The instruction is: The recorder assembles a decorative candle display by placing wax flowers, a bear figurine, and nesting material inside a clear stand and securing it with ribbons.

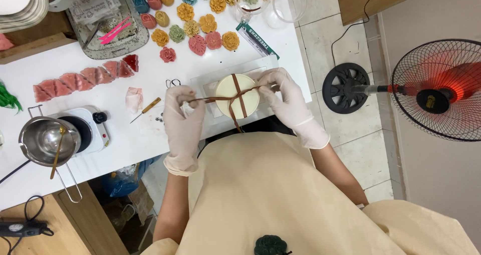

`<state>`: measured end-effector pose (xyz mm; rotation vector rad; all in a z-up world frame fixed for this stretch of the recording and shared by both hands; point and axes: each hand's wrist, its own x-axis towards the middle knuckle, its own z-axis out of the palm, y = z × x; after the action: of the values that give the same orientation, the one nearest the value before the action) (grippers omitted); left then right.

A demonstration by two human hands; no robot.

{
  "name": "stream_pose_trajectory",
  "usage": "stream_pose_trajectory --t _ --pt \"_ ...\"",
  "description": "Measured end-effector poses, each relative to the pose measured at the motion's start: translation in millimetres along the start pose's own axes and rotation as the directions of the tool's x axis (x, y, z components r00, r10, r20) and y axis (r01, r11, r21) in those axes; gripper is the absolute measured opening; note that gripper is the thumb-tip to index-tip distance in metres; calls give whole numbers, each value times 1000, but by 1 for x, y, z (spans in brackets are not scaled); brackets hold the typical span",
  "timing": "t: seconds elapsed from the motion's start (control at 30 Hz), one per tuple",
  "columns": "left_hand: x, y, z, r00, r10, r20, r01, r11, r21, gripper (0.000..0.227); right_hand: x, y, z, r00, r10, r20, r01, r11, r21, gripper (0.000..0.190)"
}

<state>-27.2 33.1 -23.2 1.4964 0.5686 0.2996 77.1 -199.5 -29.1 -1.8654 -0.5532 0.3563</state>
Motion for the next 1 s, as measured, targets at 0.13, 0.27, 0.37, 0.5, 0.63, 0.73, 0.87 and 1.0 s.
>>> stream_pose_trajectory --t 0.13,0.27,0.37,0.5,0.63,0.73,0.87,1.0 --pt "3 -28 -17 963 -140 -230 48 929 -366 15 -2 55 1 905 425 -14 -333 729 597 13" --pt "-5 -24 -26 922 -185 -339 30 910 -414 9 -8 93 -11 852 520 -54 -227 460 859 17" --pt "-11 -11 -28 909 -130 -397 1 951 -308 7 -13 120 -25 735 662 -150 -246 466 850 26" --pt "-20 -26 -40 900 -63 -432 -32 977 -210 50 -19 128 -37 568 804 -176 -375 443 815 41" --pt "-25 -18 -34 898 325 -295 -119 827 549 107 -12 91 -32 457 802 -384 -509 590 627 52" --pt "-24 16 -16 934 342 -106 -147 636 758 152 -11 79 -26 689 458 -562 -395 887 238 53" --pt "-29 -5 12 836 503 218 -518 593 616 156 -4 76 -17 845 356 -399 -301 933 196 40" --pt "-41 -45 34 830 540 142 -510 629 587 154 5 46 -9 924 339 -174 -294 925 240 33"
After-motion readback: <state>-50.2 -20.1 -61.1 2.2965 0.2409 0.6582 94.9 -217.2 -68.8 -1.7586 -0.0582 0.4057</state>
